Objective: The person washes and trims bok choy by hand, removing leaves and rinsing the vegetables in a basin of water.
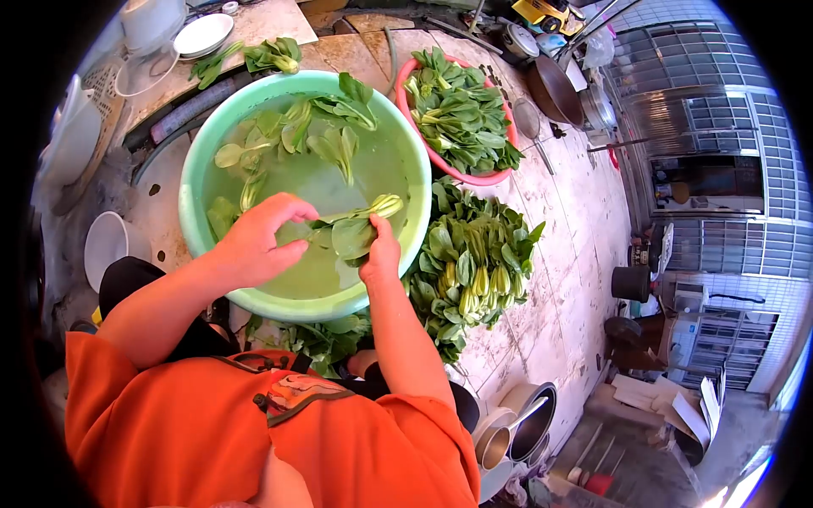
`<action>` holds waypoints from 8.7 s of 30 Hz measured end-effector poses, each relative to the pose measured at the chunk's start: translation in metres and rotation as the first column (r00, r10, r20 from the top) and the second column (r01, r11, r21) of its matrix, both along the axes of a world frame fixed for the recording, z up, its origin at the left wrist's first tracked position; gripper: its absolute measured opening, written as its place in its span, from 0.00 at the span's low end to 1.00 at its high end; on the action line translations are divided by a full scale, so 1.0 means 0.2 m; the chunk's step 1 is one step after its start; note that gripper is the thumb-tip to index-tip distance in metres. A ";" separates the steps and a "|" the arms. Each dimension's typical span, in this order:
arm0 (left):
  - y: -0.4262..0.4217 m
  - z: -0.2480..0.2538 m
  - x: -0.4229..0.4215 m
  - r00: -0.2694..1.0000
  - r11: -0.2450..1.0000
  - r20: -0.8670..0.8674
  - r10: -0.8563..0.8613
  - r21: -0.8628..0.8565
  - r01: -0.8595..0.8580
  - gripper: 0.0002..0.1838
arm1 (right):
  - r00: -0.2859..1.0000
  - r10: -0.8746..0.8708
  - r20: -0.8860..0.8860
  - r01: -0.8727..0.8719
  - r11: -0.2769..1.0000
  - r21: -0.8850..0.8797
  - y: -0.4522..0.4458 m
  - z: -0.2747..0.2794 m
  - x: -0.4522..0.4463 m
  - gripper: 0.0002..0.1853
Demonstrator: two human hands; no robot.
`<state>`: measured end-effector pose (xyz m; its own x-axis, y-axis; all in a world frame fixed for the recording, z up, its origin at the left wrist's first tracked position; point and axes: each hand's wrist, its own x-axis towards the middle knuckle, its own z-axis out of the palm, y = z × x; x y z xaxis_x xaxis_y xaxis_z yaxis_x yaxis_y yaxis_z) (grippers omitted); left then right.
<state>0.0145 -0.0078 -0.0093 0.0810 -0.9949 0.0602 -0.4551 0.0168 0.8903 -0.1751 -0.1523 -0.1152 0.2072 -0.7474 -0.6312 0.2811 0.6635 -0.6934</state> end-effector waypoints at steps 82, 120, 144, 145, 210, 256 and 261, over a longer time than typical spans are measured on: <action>0.12 0.14 0.19 0.976 0.913 0.005 -0.219 0.354 0.203 0.19 | 0.642 0.345 -0.684 -0.515 0.855 -0.052 -0.86 0.17 -0.32 0.25; -0.07 0.11 0.45 0.644 0.949 -0.698 0.314 0.210 -0.235 0.05 | 0.666 0.690 -0.282 -0.628 0.724 0.286 0.02 -0.63 0.13 0.24; -0.11 -0.06 0.36 0.978 0.936 0.102 0.181 0.288 -0.203 0.17 | 0.701 0.711 -0.046 -0.668 0.633 -0.391 -0.17 0.26 0.47 0.16; -0.10 -0.05 0.36 0.951 0.918 -0.063 0.302 0.287 -0.273 0.14 | 0.781 0.616 -0.106 -0.608 0.709 -0.359 -0.25 0.18 0.47 0.16; -0.04 0.09 0.44 0.926 0.928 -0.068 0.370 0.065 -0.366 0.20 | 0.392 0.522 -0.758 -0.828 0.559 -0.043 -0.01 -0.02 0.15 0.14; -0.07 -0.13 0.27 0.795 0.941 -0.607 0.015 0.278 0.195 0.18 | 0.554 0.600 -0.578 -0.831 0.437 -0.343 0.14 0.74 0.44 0.16; -0.08 -0.18 0.23 0.986 0.990 -0.164 0.038 0.141 -0.015 0.22 | 0.653 0.652 -0.384 -0.757 0.579 -0.304 0.13 0.71 0.44 0.18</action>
<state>0.0612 -0.0244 -0.0449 0.1044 -0.9900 -0.0953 -0.2994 -0.1227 0.9462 -0.0880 -0.1256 0.0278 0.6857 -0.6063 -0.4028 -0.3349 0.2284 -0.9141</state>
